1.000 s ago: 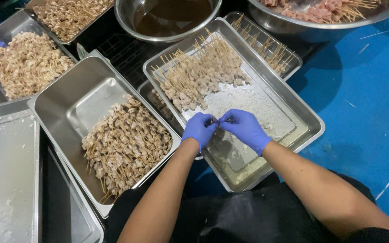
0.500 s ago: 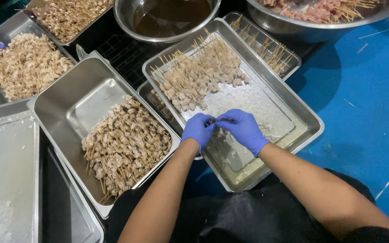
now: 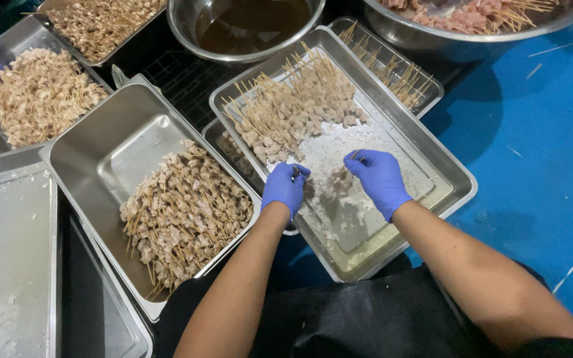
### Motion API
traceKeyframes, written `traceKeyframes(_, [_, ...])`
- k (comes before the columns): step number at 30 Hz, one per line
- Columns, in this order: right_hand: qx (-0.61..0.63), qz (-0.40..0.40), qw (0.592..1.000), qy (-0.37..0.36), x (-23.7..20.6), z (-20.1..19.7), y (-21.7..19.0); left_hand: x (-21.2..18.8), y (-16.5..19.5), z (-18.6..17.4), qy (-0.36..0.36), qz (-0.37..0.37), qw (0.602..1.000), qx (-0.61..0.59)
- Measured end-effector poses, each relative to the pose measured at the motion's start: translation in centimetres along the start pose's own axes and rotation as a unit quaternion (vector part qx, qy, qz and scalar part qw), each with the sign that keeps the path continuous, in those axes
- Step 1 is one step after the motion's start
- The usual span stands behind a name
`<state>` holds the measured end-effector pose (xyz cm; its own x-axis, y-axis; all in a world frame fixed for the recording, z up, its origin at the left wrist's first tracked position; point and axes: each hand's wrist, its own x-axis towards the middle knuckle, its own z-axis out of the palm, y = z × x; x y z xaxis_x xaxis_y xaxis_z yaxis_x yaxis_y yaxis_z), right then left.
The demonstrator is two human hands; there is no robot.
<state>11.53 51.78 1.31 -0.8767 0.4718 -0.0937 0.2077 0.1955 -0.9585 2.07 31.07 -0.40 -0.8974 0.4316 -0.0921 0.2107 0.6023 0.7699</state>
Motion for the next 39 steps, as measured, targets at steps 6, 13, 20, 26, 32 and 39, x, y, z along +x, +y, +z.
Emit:
traceKeyframes(6, [-0.129,-0.011,0.991,-0.012,-0.1,-0.3,-0.4,0.2,-0.4,-0.1,0.008,0.047,0.999,0.022])
traceKeyframes(13, [-0.176,-0.17,0.964,-0.106,-1.0,2.0,-1.2,-0.5,0.8,0.1,-0.048,0.033,0.998,-0.007])
traceKeyframes(20, [-0.216,-0.221,0.942,-0.132,-1.7,2.6,-1.5,-0.6,1.2,0.6,-0.038,0.055,0.997,-0.034])
traceKeyframes(26, [-0.205,-0.219,0.949,-0.102,-1.6,2.8,-1.2,-0.3,0.9,0.9,-0.043,0.023,0.998,-0.036])
traceKeyframes(32, [-0.19,-0.165,0.966,-0.063,-1.3,2.0,-0.8,0.3,0.1,0.6,-0.012,-0.004,0.999,-0.04])
traceKeyframes(39, [-0.202,-0.128,0.971,-0.007,-0.8,0.1,-1.2,0.3,0.1,0.0,0.032,-0.05,0.991,-0.118])
